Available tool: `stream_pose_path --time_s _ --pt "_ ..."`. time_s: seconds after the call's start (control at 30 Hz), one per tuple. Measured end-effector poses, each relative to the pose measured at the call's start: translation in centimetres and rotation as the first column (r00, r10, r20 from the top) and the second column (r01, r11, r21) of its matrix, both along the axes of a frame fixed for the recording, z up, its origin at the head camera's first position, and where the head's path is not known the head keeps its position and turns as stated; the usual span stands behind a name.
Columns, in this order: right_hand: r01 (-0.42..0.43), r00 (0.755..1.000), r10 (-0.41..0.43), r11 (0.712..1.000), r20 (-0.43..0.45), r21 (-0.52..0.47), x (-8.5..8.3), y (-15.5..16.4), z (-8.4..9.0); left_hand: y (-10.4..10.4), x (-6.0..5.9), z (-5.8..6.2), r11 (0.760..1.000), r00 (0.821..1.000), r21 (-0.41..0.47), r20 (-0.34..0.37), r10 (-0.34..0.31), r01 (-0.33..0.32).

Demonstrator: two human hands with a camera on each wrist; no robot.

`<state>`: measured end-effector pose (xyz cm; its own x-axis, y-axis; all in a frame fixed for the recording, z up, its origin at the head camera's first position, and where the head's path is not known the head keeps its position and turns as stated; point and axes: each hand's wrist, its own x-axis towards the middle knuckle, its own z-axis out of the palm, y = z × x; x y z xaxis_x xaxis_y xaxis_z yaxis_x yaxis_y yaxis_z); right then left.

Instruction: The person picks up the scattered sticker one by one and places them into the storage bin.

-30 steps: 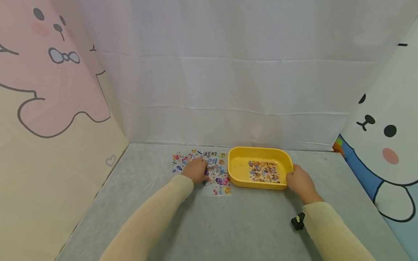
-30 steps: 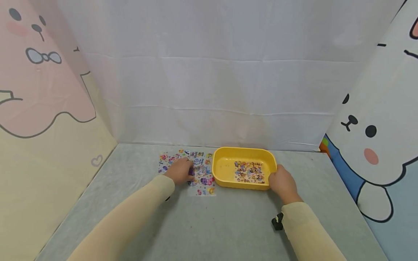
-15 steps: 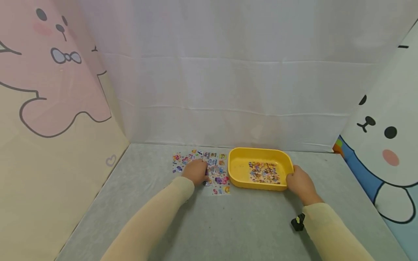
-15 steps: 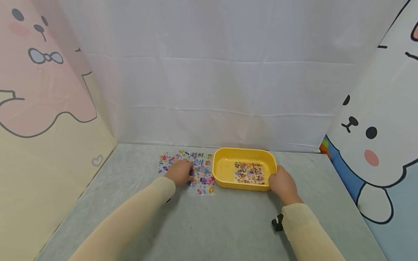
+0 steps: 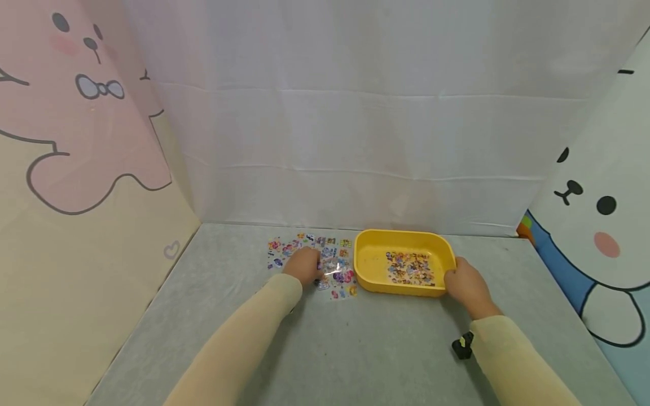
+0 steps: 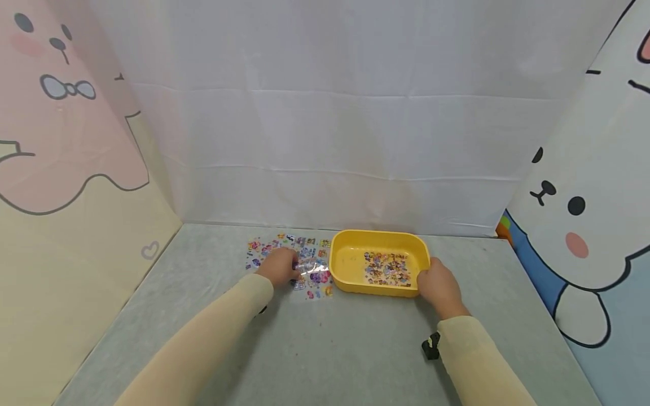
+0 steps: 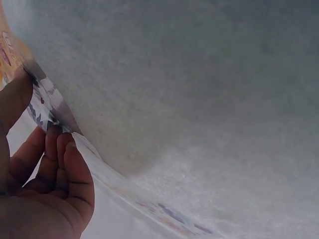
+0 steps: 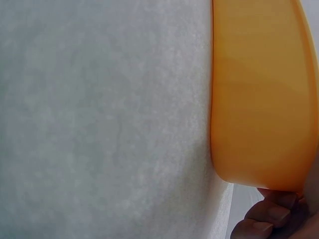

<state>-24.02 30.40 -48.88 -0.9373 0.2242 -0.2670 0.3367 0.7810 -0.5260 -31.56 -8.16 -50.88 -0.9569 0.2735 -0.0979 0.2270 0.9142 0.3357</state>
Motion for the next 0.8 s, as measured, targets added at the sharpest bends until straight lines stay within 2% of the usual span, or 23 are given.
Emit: stream_pose_path --time_s 0.23,0.37,0.6,0.8 --pt "0.03 0.999 -0.03 1.0 0.018 -0.009 -0.1 -0.1 0.0 -0.5 -0.7 -0.9 0.993 0.997 0.101 0.062 0.051 -0.057" --pt "0.034 0.999 -0.034 0.999 0.015 -0.01 -0.2 -0.2 0.0 -0.8 -1.1 -1.4 0.988 0.994 0.134 0.091 0.058 -0.07" --pt "0.037 0.999 -0.036 0.999 0.021 -0.018 -0.3 -0.5 -0.1 -1.3 -1.3 -1.1 0.983 0.992 0.171 0.124 0.038 -0.059" --pt "0.031 0.999 -0.031 0.999 0.007 0.01 -0.2 -0.3 -0.2 -1.5 -1.4 -0.9 0.973 0.988 0.232 0.151 -0.017 -0.019"
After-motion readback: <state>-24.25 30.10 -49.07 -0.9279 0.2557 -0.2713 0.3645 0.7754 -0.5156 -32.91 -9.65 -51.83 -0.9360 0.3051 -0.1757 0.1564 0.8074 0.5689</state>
